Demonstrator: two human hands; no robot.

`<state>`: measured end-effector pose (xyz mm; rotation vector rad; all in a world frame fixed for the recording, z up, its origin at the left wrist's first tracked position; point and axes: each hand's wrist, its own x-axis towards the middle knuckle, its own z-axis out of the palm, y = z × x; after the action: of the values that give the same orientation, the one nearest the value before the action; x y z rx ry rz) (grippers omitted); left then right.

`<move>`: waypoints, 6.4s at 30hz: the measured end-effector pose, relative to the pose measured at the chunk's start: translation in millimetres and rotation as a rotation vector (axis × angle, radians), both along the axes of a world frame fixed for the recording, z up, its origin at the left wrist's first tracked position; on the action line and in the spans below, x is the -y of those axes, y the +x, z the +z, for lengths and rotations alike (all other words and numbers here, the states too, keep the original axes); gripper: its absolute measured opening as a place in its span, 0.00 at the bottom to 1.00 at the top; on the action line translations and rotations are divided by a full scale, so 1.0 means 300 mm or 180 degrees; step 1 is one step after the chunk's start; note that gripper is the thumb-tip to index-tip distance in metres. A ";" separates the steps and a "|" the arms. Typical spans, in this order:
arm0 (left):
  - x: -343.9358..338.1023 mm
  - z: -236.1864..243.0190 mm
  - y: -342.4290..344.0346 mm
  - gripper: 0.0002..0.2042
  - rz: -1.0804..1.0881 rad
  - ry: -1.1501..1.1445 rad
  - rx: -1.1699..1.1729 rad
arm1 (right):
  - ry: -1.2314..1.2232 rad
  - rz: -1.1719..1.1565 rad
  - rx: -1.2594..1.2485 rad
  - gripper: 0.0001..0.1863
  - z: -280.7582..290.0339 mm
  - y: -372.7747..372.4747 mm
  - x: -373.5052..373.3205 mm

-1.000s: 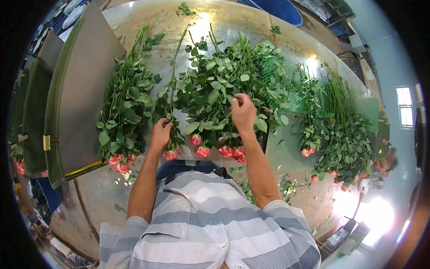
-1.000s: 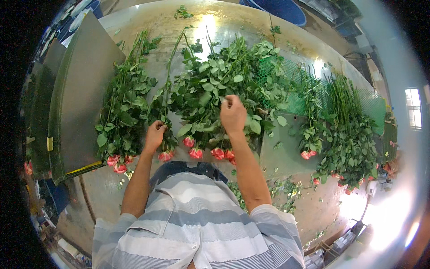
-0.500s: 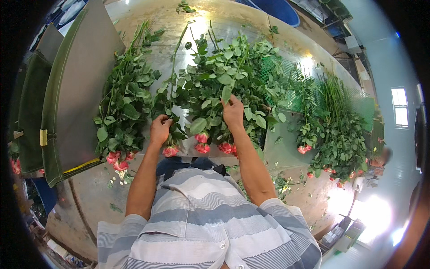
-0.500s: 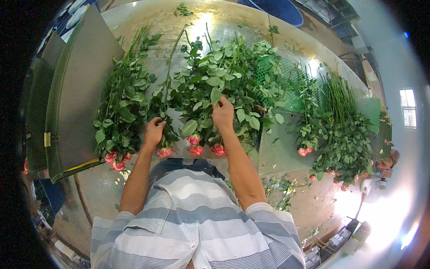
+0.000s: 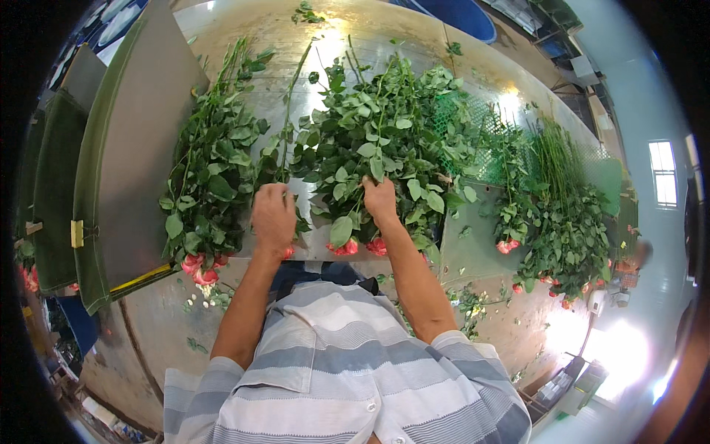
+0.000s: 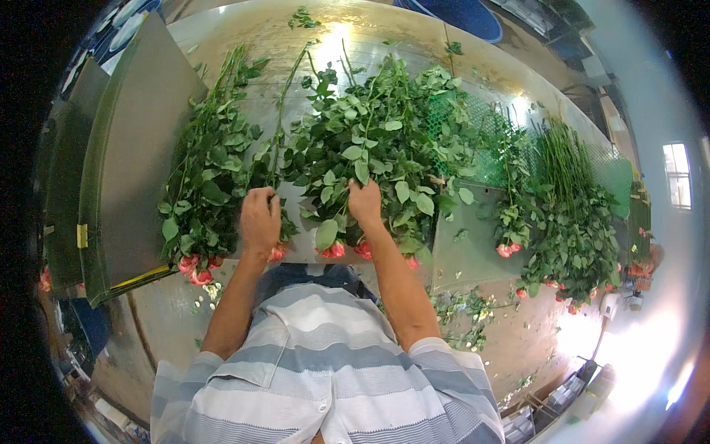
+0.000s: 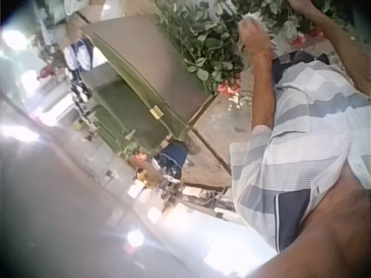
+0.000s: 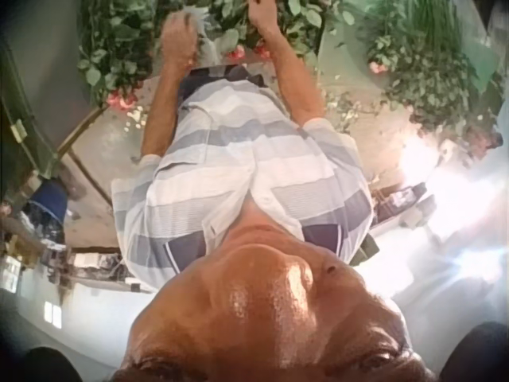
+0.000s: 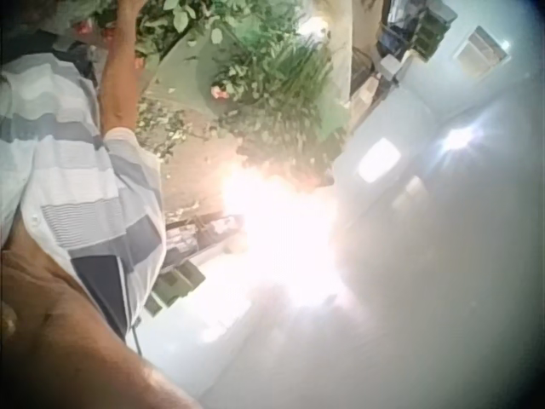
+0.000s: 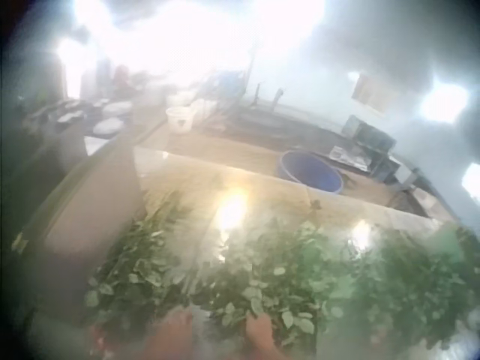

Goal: The person trims leaves from rose stems using a knife, then gathers the trimmed stems into bundles. The person repeatedly picks up stems, removes leaves, and places the trimmed stems into a growing pile on the table.

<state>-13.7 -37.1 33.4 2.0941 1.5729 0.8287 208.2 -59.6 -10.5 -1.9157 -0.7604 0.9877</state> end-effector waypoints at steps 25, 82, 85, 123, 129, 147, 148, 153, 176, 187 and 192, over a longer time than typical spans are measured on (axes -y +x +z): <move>0.129 -0.190 0.071 0.12 -0.0237 -0.1937 0.0556 | -0.0935 0.0695 0.1349 0.20 0.034 -0.020 -0.041; 0.233 0.836 -0.448 0.11 0.0349 -0.0895 0.0620 | 0.0407 0.1071 -0.0564 0.07 -0.190 -0.126 -0.035; 0.280 0.985 -0.587 0.12 0.1119 0.0148 0.0362 | 0.0491 0.1037 -0.0575 0.05 -0.191 -0.118 -0.036; 0.167 -0.097 0.073 0.06 -0.0361 -0.2426 0.2147 | 0.0920 0.0591 0.1363 0.16 0.095 -0.074 0.018; 0.140 -0.178 0.149 0.09 -0.0110 -0.3709 0.2540 | -0.0883 0.0695 0.2208 0.17 0.043 0.191 0.027; 0.157 -0.451 0.099 0.09 -0.0037 -0.2800 0.3446 | 0.0197 -0.0036 -0.1945 0.11 -0.136 -0.120 -0.067; 0.157 -0.368 0.126 0.10 0.0627 -0.3391 0.4087 | 0.0156 -0.0212 -0.2190 0.11 -0.205 -0.120 -0.068; 0.141 -0.274 0.090 0.15 -0.0230 -0.3162 0.1764 | 0.0126 -0.0194 -0.2555 0.09 -0.263 -0.133 -0.088; 0.115 -0.170 0.011 0.09 -0.0780 -0.2854 0.2018 | -0.0642 0.1298 0.3084 0.15 -0.007 0.059 -0.027; 0.173 -0.309 -0.095 0.20 -0.0270 -0.3442 0.5253 | 0.0008 0.0684 0.2035 0.12 0.129 0.151 -0.050; 0.229 -0.289 -0.069 0.19 -0.0613 -0.2373 0.3021 | 0.0591 0.0516 0.0896 0.11 0.230 0.164 -0.073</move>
<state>-34.3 -105.9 -53.1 1.0308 0.9102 0.8048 257.4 -37.6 58.5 -1.8724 -1.1443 0.7197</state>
